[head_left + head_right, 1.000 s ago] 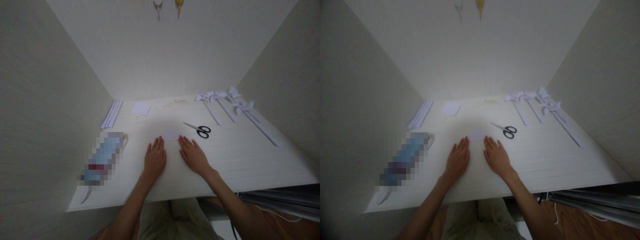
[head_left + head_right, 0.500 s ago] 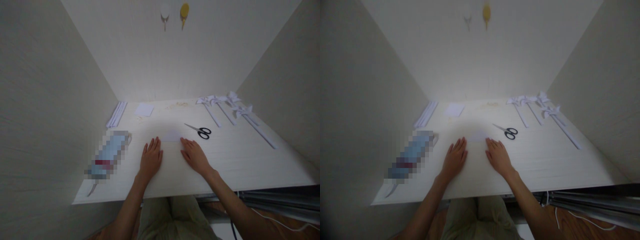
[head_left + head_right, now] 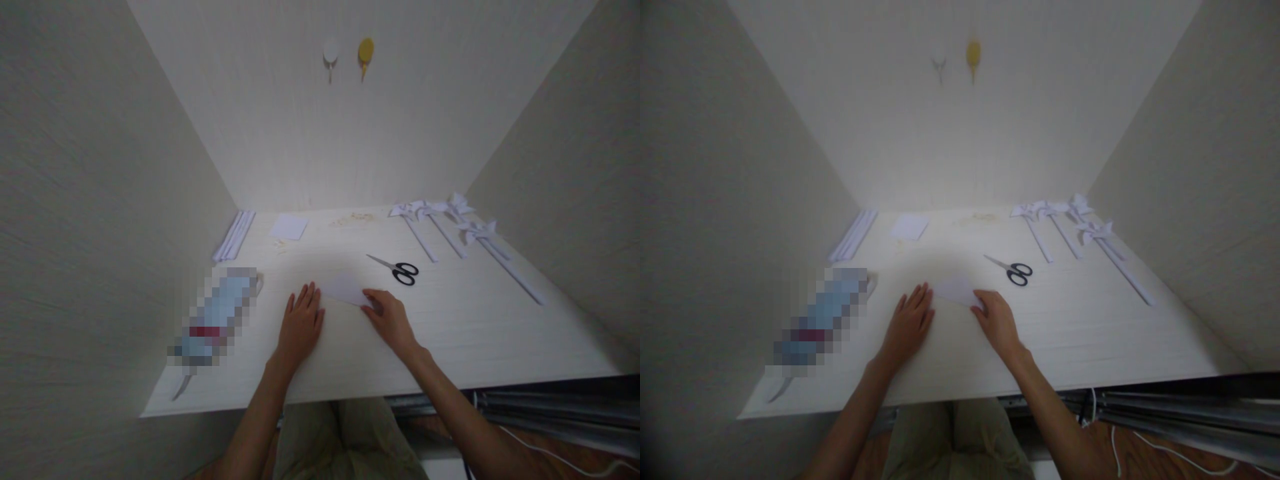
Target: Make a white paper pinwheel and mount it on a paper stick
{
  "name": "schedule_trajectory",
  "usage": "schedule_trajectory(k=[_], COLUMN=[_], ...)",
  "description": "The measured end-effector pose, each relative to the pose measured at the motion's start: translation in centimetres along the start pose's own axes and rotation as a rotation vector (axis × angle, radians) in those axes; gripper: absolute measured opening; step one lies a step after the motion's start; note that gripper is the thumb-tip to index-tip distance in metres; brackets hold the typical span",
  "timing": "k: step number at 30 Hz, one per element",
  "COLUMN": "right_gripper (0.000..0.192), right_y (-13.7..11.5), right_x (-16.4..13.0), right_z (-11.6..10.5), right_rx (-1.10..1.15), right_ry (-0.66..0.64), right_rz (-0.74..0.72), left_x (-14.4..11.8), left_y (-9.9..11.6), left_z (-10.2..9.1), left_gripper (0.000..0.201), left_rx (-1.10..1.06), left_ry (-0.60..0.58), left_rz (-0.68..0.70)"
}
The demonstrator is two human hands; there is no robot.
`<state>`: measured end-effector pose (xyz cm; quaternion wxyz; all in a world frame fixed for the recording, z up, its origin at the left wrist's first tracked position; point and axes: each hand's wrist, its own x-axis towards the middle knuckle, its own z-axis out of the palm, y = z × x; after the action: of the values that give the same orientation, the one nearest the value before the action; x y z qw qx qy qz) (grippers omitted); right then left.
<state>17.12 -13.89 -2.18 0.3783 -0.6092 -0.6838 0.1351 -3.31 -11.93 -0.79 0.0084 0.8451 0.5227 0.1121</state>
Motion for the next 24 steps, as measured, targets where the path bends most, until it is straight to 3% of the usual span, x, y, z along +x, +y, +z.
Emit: schedule_trajectory(k=[7,14,20,24], right_gripper=[0.028,0.013,0.014,0.013], right_y=[-0.9,-0.6,-1.2,-1.5], right_x=[0.3,0.4,0.2,0.0], right_z=[-0.1,-0.4,-0.7,-0.7], right_rx=[0.304,0.282,0.330,0.366], right_ry=[0.068,0.039,0.068,0.011], right_rz=[0.167,0.079,0.141,0.135], left_x=[-0.1,0.0,0.1,0.1], left_y=[-0.1,-0.7,-0.1,0.0], left_z=[0.1,-0.2,-1.3,-1.4], left_gripper=[0.043,0.033,0.019,0.028], left_rx=[-0.099,-0.512,-0.752,-0.906], left_ry=[0.034,0.269,0.302,0.294], left_rz=[0.016,-0.097,-0.114,-0.171])
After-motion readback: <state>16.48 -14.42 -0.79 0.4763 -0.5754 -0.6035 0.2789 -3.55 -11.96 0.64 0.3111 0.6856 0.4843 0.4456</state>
